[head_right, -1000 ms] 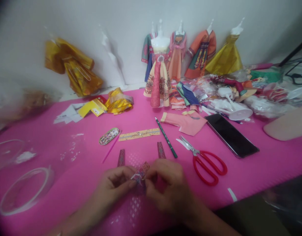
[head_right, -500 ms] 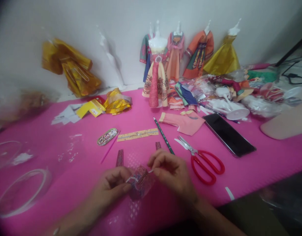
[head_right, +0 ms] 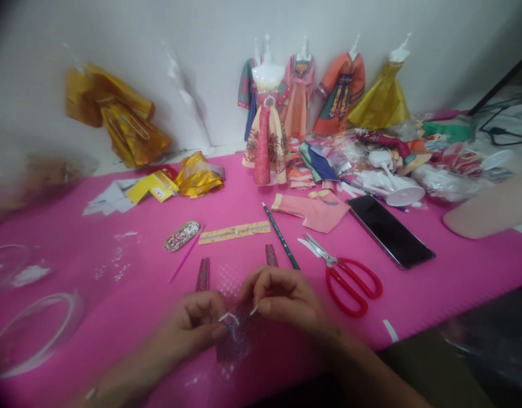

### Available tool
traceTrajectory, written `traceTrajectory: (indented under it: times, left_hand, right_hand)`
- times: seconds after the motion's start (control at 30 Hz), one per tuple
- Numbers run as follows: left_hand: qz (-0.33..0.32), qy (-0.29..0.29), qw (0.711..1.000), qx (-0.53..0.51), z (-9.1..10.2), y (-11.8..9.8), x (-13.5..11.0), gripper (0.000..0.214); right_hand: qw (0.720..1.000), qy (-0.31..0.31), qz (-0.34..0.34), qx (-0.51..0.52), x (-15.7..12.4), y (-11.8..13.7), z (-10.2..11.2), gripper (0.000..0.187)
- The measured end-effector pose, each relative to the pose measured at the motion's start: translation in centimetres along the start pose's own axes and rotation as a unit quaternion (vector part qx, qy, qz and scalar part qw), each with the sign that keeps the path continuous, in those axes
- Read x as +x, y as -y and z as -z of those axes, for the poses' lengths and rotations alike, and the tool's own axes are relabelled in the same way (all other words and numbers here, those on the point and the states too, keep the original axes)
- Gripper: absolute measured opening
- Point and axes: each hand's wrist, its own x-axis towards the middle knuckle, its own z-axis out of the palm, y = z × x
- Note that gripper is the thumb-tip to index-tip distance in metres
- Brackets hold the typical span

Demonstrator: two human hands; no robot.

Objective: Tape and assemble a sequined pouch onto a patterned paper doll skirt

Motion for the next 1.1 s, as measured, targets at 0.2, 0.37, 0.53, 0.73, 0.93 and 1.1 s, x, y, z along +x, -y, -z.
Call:
traceTrajectory:
  times: [0.2, 0.37, 0.53, 0.73, 0.93, 1.1]
  left_hand:
    - [0.020, -0.010, 1.000, 0.019, -0.1, -0.2, -0.2, 0.033]
    - [0.017, 0.013, 1.000, -0.006, 0.0, -0.3, 0.0, 0.031]
    - [-0.004, 0.016, 1.000, -0.001, 0.0, -0.3, 0.2, 0.033]
    - [-0.098, -0.131, 0.984, 0.072, 0.6, 0.8, 0.2, 0.033]
    - [-0.183, -0.226, 0.952, 0.099, 1.0, 0.6, 0.8, 0.026]
    - [-0.262, -0.251, 0.903, 0.232, 0.9, 0.3, 0.4, 0.028]
  right_hand:
    - [0.999, 0.006, -0.036, -0.030, -0.2, 0.8, 0.0, 0.018]
    - [0.997, -0.020, -0.022, -0.068, -0.2, 1.0, -0.3, 0.022]
    - [0.990, -0.061, -0.006, -0.124, -0.3, 1.1, -0.1, 0.012]
    - [0.969, -0.126, 0.005, -0.211, -0.3, 1.6, -0.6, 0.010]
    - [0.941, -0.159, -0.050, -0.294, 0.1, 1.7, -1.1, 0.013]
    - [0.895, -0.162, -0.085, -0.407, 0.2, 1.5, -0.8, 0.011]
